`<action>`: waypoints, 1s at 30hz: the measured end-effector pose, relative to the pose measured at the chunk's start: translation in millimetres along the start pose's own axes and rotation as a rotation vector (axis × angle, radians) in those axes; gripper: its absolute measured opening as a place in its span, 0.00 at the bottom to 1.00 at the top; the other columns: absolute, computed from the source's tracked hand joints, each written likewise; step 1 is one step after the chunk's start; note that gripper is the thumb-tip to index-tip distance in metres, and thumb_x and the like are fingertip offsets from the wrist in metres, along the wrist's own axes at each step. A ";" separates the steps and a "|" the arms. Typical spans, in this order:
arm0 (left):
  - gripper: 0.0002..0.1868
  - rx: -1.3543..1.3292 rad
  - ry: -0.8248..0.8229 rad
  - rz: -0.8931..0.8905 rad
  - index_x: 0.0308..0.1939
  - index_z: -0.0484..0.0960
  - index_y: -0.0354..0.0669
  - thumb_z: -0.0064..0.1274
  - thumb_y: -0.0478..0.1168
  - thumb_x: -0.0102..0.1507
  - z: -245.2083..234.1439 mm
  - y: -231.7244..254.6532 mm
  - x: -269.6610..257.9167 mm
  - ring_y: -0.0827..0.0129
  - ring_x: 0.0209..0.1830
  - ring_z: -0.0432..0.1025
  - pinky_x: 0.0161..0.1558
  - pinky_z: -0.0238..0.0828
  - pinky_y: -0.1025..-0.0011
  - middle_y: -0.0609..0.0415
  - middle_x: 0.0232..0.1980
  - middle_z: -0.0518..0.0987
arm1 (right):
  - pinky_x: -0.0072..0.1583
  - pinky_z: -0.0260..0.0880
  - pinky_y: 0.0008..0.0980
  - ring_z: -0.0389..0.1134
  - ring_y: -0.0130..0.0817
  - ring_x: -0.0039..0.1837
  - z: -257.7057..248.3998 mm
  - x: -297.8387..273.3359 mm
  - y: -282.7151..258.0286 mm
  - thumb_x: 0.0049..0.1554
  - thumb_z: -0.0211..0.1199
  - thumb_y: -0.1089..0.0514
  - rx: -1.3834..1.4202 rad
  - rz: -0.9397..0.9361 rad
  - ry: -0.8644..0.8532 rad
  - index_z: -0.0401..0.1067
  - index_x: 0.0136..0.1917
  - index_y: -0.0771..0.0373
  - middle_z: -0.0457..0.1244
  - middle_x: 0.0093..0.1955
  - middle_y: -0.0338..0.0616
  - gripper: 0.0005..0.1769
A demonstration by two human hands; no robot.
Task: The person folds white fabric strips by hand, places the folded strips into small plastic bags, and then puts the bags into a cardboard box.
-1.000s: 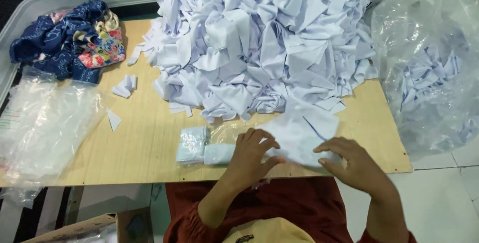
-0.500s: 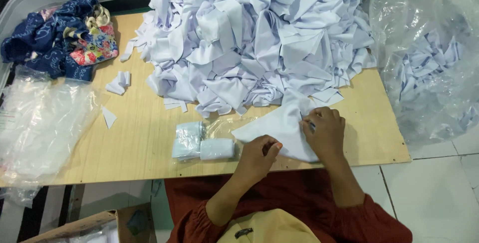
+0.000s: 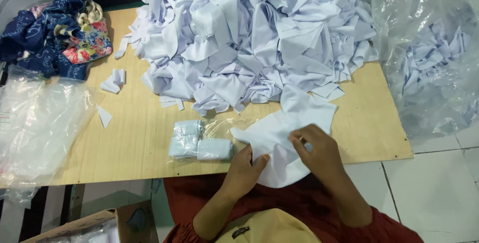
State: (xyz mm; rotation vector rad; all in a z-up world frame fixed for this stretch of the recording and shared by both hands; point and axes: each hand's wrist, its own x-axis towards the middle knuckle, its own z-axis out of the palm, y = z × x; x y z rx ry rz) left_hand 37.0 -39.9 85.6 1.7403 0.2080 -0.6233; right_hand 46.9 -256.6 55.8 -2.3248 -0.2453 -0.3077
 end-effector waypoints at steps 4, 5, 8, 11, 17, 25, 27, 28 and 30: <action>0.16 -0.038 0.026 0.083 0.53 0.83 0.44 0.53 0.43 0.63 -1.6 -7.0 -5.8 0.74 0.50 0.77 0.49 0.74 0.72 0.58 0.50 0.87 | 0.56 0.67 0.48 0.65 0.50 0.57 41.0 11.8 45.6 0.51 0.68 0.31 -0.368 0.103 -0.063 0.73 0.65 0.56 0.65 0.56 0.45 0.37; 0.15 -0.043 0.013 0.019 0.52 0.83 0.44 0.51 0.44 0.64 -4.6 -2.9 -10.6 0.73 0.49 0.77 0.47 0.73 0.72 0.58 0.49 0.85 | 0.54 0.66 0.46 0.66 0.47 0.54 44.1 14.6 51.0 0.54 0.67 0.38 -0.282 0.096 -0.036 0.77 0.56 0.57 0.67 0.49 0.43 0.25; 0.18 -0.158 0.019 -0.051 0.60 0.77 0.46 0.49 0.41 0.65 -16.5 -11.6 -9.8 0.67 0.50 0.77 0.49 0.77 0.69 0.54 0.51 0.84 | 0.47 0.64 0.32 0.63 0.32 0.45 14.2 26.9 37.9 0.58 0.66 0.52 0.094 0.286 0.132 0.79 0.47 0.56 0.66 0.40 0.34 0.07; 0.32 -0.329 0.086 -0.133 0.73 0.65 0.48 0.51 0.36 0.64 -33.1 -27.6 -11.0 0.59 0.57 0.77 0.56 0.80 0.63 0.49 0.62 0.81 | 0.46 0.65 0.20 0.63 0.19 0.44 -22.5 32.9 65.5 0.62 0.67 0.59 0.570 0.505 0.444 0.74 0.49 0.53 0.64 0.41 0.29 0.04; 0.24 -0.694 0.208 0.024 0.55 0.78 0.38 0.58 0.32 0.54 -83.3 -41.5 4.4 0.46 0.47 0.77 0.45 0.79 0.49 0.42 0.50 0.82 | 0.61 0.82 0.33 0.74 0.33 0.59 -82.1 39.2 103.0 0.58 0.66 0.65 1.062 0.534 0.856 0.71 0.60 0.55 0.70 0.56 0.38 0.17; 0.31 -0.842 0.245 0.159 0.59 0.76 0.41 0.54 0.33 0.50 -117.1 -13.2 25.7 0.54 0.43 0.73 0.36 0.72 0.58 0.48 0.46 0.77 | 0.72 0.82 0.41 0.73 0.33 0.67 -123.1 4.2 162.0 0.56 0.72 0.58 1.030 0.351 0.935 0.76 0.58 0.52 0.71 0.63 0.35 0.16; 0.37 -0.841 0.149 0.134 0.62 0.76 0.36 0.55 0.36 0.46 -98.1 -21.4 34.4 0.48 0.45 0.73 0.37 0.74 0.44 0.44 0.48 0.79 | 0.69 0.83 0.32 0.75 0.29 0.61 -125.3 -9.6 186.1 0.61 0.65 0.61 0.936 0.382 0.993 0.73 0.53 0.52 0.71 0.57 0.35 0.08; 0.37 -0.841 0.150 0.133 0.62 0.76 0.36 0.55 0.36 0.46 -84.3 -30.2 41.6 0.48 0.45 0.73 0.37 0.74 0.44 0.44 0.48 0.79 | 0.69 0.83 0.32 0.75 0.29 0.61 -124.3 -14.2 190.1 0.61 0.65 0.61 0.935 0.383 0.991 0.73 0.53 0.52 0.71 0.57 0.35 0.08; 0.28 -0.873 0.031 0.145 0.56 0.81 0.29 0.62 0.37 0.51 -55.0 -52.6 52.0 0.45 0.43 0.77 0.40 0.75 0.54 0.39 0.48 0.82 | 0.60 0.74 0.29 0.66 0.23 0.52 -121.9 -28.8 197.5 0.64 0.68 0.59 0.870 0.490 1.043 0.67 0.43 0.49 0.63 0.45 0.27 0.12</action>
